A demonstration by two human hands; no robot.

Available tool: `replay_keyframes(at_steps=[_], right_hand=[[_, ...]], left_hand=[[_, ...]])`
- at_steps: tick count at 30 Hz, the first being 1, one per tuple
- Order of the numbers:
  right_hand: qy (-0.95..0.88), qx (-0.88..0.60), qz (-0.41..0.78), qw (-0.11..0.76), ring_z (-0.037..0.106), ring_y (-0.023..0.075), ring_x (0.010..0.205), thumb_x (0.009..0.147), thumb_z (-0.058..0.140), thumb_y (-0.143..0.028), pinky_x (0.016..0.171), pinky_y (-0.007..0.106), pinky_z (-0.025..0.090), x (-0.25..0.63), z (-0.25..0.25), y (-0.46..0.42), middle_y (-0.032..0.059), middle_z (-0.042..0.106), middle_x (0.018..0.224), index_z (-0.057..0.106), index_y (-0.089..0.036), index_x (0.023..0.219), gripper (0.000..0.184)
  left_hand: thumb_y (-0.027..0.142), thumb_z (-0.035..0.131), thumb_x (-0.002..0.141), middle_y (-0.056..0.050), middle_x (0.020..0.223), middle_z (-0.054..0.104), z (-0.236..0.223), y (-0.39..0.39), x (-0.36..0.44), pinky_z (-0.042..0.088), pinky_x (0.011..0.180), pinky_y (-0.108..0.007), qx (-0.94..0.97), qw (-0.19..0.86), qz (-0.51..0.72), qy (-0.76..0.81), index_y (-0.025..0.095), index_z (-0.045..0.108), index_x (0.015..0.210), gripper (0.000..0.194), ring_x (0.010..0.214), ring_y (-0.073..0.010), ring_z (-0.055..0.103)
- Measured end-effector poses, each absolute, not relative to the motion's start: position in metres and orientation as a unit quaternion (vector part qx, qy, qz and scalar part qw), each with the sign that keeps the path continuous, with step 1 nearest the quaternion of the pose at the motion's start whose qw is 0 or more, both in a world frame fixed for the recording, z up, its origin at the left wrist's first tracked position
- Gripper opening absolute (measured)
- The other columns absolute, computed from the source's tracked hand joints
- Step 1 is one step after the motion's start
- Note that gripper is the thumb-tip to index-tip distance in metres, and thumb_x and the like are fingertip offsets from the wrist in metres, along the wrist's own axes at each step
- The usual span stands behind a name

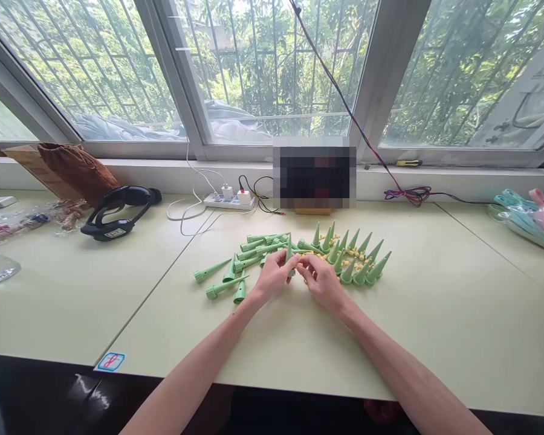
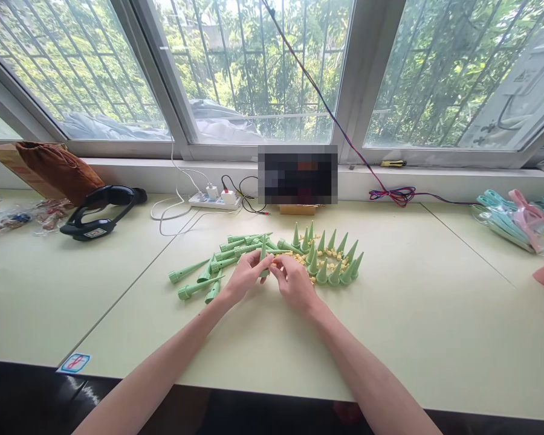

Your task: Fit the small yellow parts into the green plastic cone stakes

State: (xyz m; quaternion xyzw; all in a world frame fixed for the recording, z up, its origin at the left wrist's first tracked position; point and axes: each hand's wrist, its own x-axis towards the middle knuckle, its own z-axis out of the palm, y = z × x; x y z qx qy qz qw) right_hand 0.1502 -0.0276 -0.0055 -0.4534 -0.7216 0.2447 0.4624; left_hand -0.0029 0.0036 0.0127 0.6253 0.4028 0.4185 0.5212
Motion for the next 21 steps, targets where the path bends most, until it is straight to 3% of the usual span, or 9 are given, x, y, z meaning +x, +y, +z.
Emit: replay_keyframes(at_steps=[10,21], right_hand=[[-0.729,-0.456,0.240,0.451,0.047,0.0137,0.061,0.099,0.043,-0.029,0.058,0.025,0.035,0.1504,-0.0069,-0.0275,0.0000,0.056,0.071,0.054,-0.020,0.082,0.022],[-0.746,-0.449,0.228,0.435,0.041,0.0129,0.056,0.101,0.035,-0.030,0.055,0.026,0.031,0.1500,-0.0065,-0.0270,-0.0011,0.050,0.064,0.046,-0.021,0.070,0.034]], left_hand=[[0.050,0.064,0.081,0.004,0.056,0.045,0.0152,0.0012,-0.0015,0.039,0.044,-0.021,0.616,0.522,0.421,0.412,0.019,0.041,0.064,0.042,0.047,-0.0074,0.043],[0.048,0.059,0.085,0.003,0.058,0.046,0.0100,0.0030,-0.0035,0.039,0.044,-0.022,0.643,0.510,0.412,0.396,0.017,0.052,0.071,0.035,0.049,-0.0076,0.043]])
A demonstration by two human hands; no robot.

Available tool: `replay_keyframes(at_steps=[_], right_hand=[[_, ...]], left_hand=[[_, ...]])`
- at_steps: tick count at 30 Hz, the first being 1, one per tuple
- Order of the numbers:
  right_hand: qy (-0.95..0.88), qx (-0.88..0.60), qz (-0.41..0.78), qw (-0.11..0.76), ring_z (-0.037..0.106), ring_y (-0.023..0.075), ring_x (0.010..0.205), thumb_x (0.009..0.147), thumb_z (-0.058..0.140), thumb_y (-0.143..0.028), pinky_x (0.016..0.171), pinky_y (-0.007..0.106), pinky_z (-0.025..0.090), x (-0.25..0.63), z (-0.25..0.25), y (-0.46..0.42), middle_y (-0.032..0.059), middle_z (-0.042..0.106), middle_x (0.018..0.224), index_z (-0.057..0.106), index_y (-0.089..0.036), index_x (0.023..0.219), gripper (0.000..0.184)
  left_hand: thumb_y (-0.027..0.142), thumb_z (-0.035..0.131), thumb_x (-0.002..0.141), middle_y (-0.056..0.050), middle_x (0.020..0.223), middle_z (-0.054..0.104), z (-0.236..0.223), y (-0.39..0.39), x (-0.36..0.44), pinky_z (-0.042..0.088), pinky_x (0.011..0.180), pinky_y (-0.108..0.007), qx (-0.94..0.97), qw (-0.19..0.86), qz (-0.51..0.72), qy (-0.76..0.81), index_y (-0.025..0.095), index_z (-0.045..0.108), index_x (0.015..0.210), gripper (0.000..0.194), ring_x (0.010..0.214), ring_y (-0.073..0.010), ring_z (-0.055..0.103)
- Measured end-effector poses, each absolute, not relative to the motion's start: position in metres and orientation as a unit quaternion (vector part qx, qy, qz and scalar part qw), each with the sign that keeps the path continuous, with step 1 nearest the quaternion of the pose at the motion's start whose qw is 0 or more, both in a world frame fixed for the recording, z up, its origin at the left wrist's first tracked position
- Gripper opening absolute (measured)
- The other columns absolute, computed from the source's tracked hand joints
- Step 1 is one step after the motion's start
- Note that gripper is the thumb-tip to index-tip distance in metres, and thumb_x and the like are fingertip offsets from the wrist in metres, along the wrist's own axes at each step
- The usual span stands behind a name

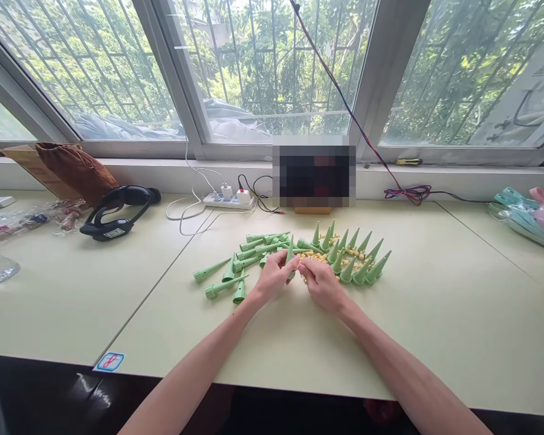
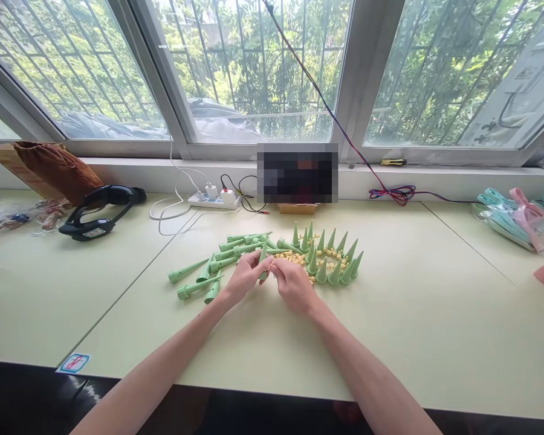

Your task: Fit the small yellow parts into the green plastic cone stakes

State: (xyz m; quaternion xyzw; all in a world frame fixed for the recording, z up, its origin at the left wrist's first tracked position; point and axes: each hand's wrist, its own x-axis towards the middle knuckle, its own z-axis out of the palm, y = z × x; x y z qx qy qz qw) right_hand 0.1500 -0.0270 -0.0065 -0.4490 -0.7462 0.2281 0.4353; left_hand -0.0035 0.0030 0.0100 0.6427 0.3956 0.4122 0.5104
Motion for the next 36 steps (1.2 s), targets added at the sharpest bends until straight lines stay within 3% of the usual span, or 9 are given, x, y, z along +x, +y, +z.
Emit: replay_keyframes(at_steps=[6,13,22,27,32,36], right_hand=[[-0.741,-0.455,0.232,0.436,0.041,0.0130,0.055,0.101,0.034,-0.033,0.055,0.025,0.030,0.1494,-0.0071,-0.0269,-0.0017,0.047,0.062,0.044,-0.021,0.069,0.036],[-0.734,-0.451,0.246,0.445,0.043,0.0131,0.056,0.101,0.037,-0.032,0.055,0.026,0.031,0.1484,-0.0057,-0.0285,-0.0017,0.049,0.063,0.045,-0.021,0.070,0.034],[-0.745,-0.437,0.233,0.447,0.045,0.0138,0.058,0.101,0.038,-0.036,0.057,0.026,0.033,0.1471,-0.0032,-0.0295,0.0002,0.055,0.067,0.052,-0.021,0.073,0.035],[-0.741,-0.443,0.229,0.450,0.045,0.0142,0.058,0.101,0.040,-0.036,0.057,0.026,0.034,0.1464,-0.0023,-0.0320,0.0009,0.057,0.067,0.055,-0.021,0.075,0.034],[-0.732,-0.450,0.208,0.467,0.047,0.0146,0.058,0.100,0.042,-0.035,0.057,0.027,0.035,0.1453,-0.0020,-0.0340,0.0023,0.060,0.069,0.056,-0.021,0.075,0.032],[-0.734,-0.458,0.157,0.476,0.047,0.0139,0.057,0.098,0.046,-0.035,0.056,0.026,0.035,0.1443,-0.0049,-0.0333,0.0014,0.057,0.065,0.054,-0.021,0.072,0.031]], left_hand=[[0.050,0.060,0.085,0.004,0.057,0.043,0.0112,0.0015,-0.0025,0.037,0.044,-0.021,0.639,0.519,0.424,0.376,0.017,0.051,0.072,0.037,0.047,-0.0069,0.040],[0.055,0.049,0.090,0.003,0.061,0.047,0.0151,0.0004,0.0009,0.035,0.043,-0.021,0.603,0.557,0.439,0.366,0.017,0.047,0.070,0.043,0.046,-0.0063,0.041],[0.052,0.061,0.083,0.004,0.066,0.045,0.0122,-0.0018,0.0039,0.024,0.042,-0.018,0.514,0.623,0.459,0.372,0.017,0.047,0.072,0.039,0.047,-0.0042,0.036],[0.059,0.060,0.081,0.003,0.065,0.047,0.0157,-0.0023,0.0047,0.023,0.041,-0.019,0.499,0.640,0.457,0.365,0.016,0.049,0.070,0.045,0.046,-0.0038,0.034],[0.065,0.052,0.084,0.002,0.058,0.047,0.0164,-0.0005,0.0034,0.033,0.042,-0.021,0.495,0.657,0.442,0.358,0.015,0.056,0.072,0.051,0.046,-0.0073,0.040],[0.062,0.054,0.084,-0.001,0.062,0.052,0.0132,0.0016,0.0024,0.045,0.052,-0.025,0.498,0.651,0.443,0.363,0.015,0.062,0.076,0.048,0.056,-0.0112,0.050]])
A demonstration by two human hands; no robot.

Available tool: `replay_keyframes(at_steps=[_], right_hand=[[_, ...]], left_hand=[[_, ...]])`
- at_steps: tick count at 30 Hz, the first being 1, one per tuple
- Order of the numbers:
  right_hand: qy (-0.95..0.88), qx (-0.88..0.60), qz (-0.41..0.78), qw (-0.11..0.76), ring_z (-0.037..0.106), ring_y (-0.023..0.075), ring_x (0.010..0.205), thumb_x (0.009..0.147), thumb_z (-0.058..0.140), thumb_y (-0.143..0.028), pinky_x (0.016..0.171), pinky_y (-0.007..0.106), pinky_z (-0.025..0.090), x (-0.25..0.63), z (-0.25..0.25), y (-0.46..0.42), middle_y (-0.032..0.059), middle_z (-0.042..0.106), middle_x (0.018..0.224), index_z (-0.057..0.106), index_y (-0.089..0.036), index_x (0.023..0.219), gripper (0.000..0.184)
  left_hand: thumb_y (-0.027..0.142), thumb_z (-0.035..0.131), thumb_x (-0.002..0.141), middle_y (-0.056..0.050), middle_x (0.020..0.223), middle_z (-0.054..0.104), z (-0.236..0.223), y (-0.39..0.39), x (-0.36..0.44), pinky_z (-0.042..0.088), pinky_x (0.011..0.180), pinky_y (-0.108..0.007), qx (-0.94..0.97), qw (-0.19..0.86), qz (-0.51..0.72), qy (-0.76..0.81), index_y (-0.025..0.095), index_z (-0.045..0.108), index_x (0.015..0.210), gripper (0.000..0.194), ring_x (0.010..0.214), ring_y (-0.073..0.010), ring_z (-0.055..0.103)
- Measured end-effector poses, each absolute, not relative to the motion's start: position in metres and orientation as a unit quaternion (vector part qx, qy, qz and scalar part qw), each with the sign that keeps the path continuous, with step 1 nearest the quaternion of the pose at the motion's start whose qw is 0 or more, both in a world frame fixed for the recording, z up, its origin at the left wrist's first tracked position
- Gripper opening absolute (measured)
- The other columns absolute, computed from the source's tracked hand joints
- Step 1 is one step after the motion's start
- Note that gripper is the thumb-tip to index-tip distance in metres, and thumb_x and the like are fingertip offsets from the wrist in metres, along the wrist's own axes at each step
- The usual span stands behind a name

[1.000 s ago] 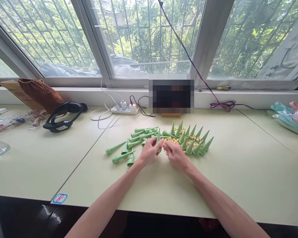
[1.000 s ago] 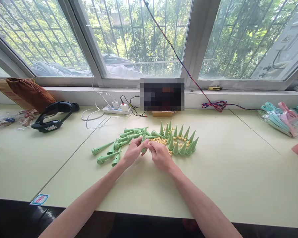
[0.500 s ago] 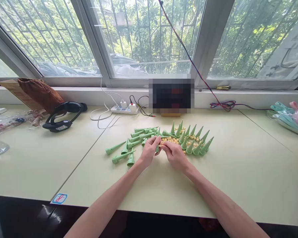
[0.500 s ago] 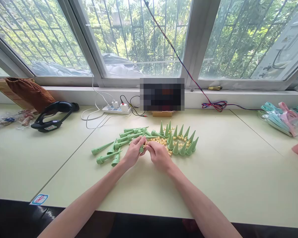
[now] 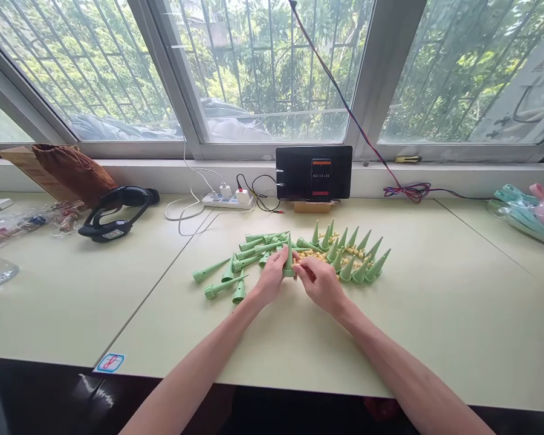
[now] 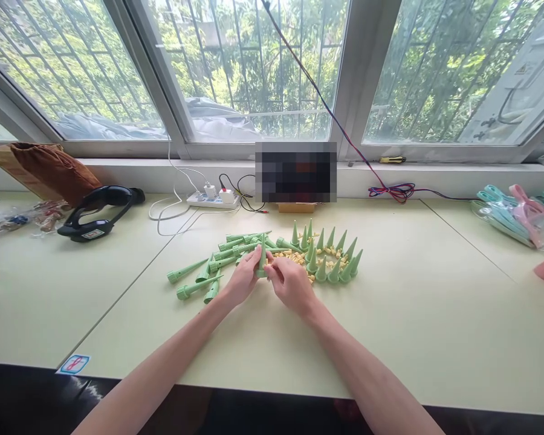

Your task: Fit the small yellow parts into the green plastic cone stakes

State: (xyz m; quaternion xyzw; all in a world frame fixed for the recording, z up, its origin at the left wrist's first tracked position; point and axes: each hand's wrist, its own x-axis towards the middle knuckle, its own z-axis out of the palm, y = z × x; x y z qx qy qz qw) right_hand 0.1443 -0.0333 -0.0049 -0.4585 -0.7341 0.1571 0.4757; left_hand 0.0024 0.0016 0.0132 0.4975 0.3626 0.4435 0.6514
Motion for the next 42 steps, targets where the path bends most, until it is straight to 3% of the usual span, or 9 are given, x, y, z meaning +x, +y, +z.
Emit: replay_keyframes(at_steps=[10,18,23,33,42], right_hand=[[-0.755,-0.446,0.092,0.472,0.045,0.0117,0.056,0.098,0.049,-0.035,0.053,0.024,0.033,0.141,-0.009,-0.034,0.0002,0.054,0.064,0.052,-0.020,0.072,0.030],[-0.756,-0.438,0.087,0.479,0.044,0.0110,0.053,0.098,0.050,-0.036,0.052,0.024,0.032,0.139,-0.009,-0.035,-0.0008,0.052,0.062,0.049,-0.020,0.069,0.033],[-0.758,-0.457,0.085,0.459,0.045,0.0117,0.054,0.098,0.048,-0.033,0.052,0.025,0.030,0.138,-0.007,-0.035,-0.0005,0.053,0.063,0.048,-0.020,0.071,0.030],[-0.747,-0.520,0.175,0.376,0.047,0.0134,0.057,0.102,0.032,-0.030,0.055,0.026,0.027,0.142,-0.001,-0.035,0.0001,0.054,0.068,0.045,-0.020,0.075,0.032],[-0.724,-0.503,0.229,0.413,0.039,0.0126,0.055,0.102,0.032,-0.031,0.055,0.026,0.026,0.142,-0.007,-0.032,-0.0027,0.045,0.064,0.038,-0.021,0.072,0.032]], left_hand=[[0.049,0.060,0.086,-0.002,0.075,0.058,0.010,0.001,0.001,0.047,0.061,-0.023,0.423,0.734,0.417,0.328,0.015,0.066,0.085,0.034,0.064,-0.0112,0.054],[0.050,0.056,0.088,-0.001,0.070,0.055,0.008,0.000,0.002,0.044,0.060,-0.022,0.426,0.752,0.399,0.307,0.015,0.064,0.081,0.037,0.064,-0.0114,0.052],[0.048,0.064,0.084,0.000,0.070,0.054,0.011,0.001,0.000,0.044,0.061,-0.023,0.443,0.750,0.391,0.297,0.016,0.060,0.076,0.033,0.065,-0.0109,0.052],[0.048,0.065,0.083,0.002,0.068,0.049,0.006,0.003,0.005,0.040,0.061,-0.022,0.548,0.595,0.466,0.358,0.015,0.057,0.073,0.035,0.063,-0.0090,0.045],[0.048,0.056,0.089,0.003,0.064,0.046,0.001,0.000,0.008,0.038,0.058,-0.024,0.603,0.513,0.484,0.373,0.018,0.048,0.073,0.035,0.059,-0.0095,0.044]])
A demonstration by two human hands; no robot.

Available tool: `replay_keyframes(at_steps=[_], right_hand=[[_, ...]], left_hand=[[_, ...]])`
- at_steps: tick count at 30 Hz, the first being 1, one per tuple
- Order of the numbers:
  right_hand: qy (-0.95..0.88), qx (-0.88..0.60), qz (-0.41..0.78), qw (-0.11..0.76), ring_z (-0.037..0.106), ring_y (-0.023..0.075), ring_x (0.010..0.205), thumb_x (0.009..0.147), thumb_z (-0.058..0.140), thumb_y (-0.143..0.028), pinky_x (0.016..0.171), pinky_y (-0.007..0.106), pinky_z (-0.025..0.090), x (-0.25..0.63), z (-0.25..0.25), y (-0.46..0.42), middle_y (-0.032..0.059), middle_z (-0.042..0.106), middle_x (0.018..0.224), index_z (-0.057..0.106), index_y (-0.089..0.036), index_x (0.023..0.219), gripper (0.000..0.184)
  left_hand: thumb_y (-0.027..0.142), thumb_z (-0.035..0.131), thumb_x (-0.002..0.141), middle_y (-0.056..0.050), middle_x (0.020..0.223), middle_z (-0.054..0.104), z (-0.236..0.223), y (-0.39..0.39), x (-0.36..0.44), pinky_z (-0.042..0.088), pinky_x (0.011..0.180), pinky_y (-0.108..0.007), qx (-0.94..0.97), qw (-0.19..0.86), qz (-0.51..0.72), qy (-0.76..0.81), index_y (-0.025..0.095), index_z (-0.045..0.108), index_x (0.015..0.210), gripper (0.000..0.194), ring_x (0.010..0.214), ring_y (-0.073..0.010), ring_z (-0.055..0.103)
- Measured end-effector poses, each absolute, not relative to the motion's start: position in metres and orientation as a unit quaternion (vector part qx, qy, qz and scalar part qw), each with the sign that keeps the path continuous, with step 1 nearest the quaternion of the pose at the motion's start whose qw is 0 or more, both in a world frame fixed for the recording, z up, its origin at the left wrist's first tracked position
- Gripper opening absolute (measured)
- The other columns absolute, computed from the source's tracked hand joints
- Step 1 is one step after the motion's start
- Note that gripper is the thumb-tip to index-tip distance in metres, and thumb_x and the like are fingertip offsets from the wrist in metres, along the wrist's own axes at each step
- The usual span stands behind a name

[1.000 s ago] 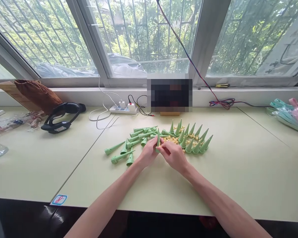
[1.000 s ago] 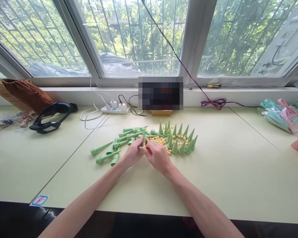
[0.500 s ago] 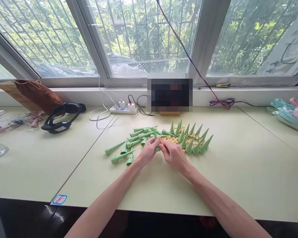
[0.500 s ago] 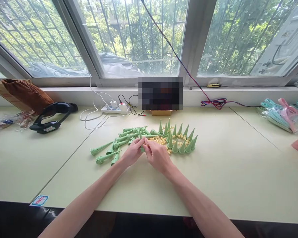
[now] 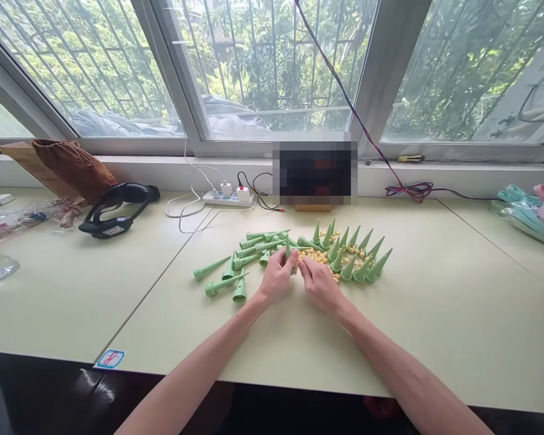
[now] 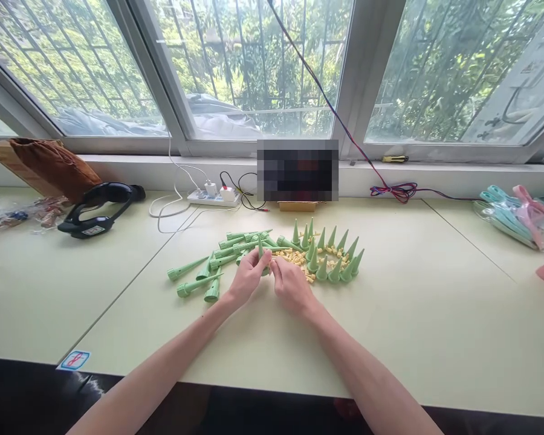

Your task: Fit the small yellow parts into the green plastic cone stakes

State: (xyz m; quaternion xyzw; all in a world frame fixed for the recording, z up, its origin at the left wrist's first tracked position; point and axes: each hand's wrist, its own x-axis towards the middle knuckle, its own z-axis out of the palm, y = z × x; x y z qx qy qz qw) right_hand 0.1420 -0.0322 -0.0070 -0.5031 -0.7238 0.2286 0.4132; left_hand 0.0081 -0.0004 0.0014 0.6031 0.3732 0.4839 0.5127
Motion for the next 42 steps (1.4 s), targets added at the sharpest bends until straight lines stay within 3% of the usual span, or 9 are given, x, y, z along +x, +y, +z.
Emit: replay_keyframes(at_steps=[22,30,42], right_hand=[[-0.671,-0.513,0.288,0.450,0.038,0.0134,0.055,0.100,0.034,-0.035,0.052,0.027,0.027,0.1368,-0.0056,-0.0324,-0.0027,0.041,0.058,0.034,-0.022,0.064,0.038],[-0.698,-0.511,0.249,0.436,0.042,0.0133,0.056,0.102,0.032,-0.034,0.055,0.026,0.030,0.1384,-0.0070,-0.0335,-0.0021,0.048,0.064,0.040,-0.022,0.072,0.033],[-0.719,-0.495,0.218,0.436,0.036,0.0127,0.053,0.101,0.031,-0.031,0.053,0.026,0.027,0.1383,-0.0100,-0.0330,-0.0033,0.041,0.061,0.032,-0.023,0.070,0.033]], left_hand=[[0.053,0.056,0.088,0.004,0.063,0.039,0.0026,-0.0067,0.0100,0.031,0.055,-0.025,0.625,0.448,0.501,0.397,0.019,0.045,0.070,0.040,0.058,-0.0101,0.035],[0.051,0.054,0.089,0.003,0.065,0.042,0.0016,-0.0054,0.0106,0.033,0.058,-0.025,0.623,0.448,0.493,0.411,0.018,0.046,0.071,0.038,0.059,-0.0104,0.037],[0.051,0.054,0.089,0.004,0.065,0.038,0.0005,-0.0082,0.0122,0.031,0.056,-0.024,0.605,0.463,0.494,0.418,0.018,0.046,0.072,0.038,0.058,-0.0098,0.034]])
